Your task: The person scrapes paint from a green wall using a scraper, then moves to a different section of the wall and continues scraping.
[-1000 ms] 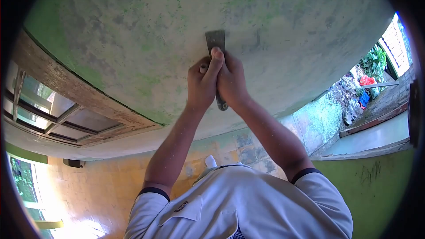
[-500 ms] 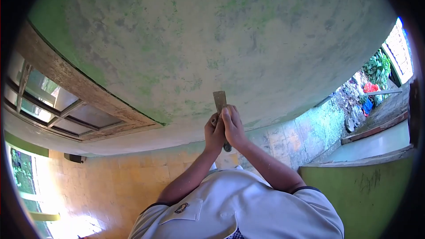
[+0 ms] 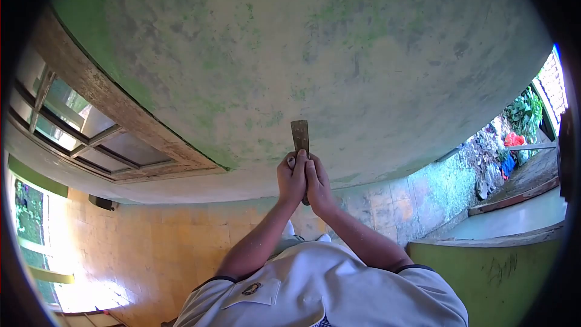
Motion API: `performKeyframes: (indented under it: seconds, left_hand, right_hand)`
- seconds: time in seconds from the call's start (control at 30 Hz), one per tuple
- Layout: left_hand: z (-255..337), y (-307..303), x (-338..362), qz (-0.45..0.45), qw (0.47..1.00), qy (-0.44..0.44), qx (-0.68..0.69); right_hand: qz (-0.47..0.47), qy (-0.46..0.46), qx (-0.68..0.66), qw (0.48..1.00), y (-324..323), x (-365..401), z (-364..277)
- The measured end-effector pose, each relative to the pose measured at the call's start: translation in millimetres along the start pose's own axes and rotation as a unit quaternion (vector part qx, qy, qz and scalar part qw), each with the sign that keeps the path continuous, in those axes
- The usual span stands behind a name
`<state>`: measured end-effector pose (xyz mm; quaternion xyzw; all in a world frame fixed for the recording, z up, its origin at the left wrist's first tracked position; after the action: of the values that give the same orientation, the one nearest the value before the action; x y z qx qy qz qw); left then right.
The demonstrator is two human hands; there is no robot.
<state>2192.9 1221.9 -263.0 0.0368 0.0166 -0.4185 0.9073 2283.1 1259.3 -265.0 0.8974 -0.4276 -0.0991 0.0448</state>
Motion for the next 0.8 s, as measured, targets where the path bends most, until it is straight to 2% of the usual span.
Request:
performKeyframes:
  seconds: [0.07, 0.4, 0.6, 0.67, 0.8]
  left_hand:
    - [20, -2, -10, 0.017, 0.996, 0.049, -0.073]
    - [61, 1, -37, 0.030, 0.993, 0.101, -0.059]
    - [150, 15, -54, 0.030, 0.979, 0.184, -0.076]
    - [174, 22, -52, 0.022, 0.977, 0.209, -0.029]
    - [167, 27, -31, 0.021, 0.978, 0.205, -0.041]
  right_hand:
    - [0.024, 0.004, -0.016, 1.000, -1, -10, -6]
    - [0.040, 0.009, -0.092, 0.995, 6, -41, -34]
    - [0.032, -0.064, -0.068, 0.995, 8, -73, -104]
    - [0.012, -0.111, -0.101, 0.989, 9, -77, -126]
    - [0.008, -0.137, -0.092, 0.986, 0, -55, -129]
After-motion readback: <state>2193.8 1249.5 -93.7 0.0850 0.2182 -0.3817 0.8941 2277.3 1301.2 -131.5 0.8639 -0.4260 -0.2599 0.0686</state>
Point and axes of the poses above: each hand's wrist, its own x-axis away from the middle knuckle, its own y-axis out of the palm, z = x × y, the point moved 10 cm from there along -x, towards the middle knuckle, and after that the axes turned 5 degrees about -z, right-handed, at the moved point
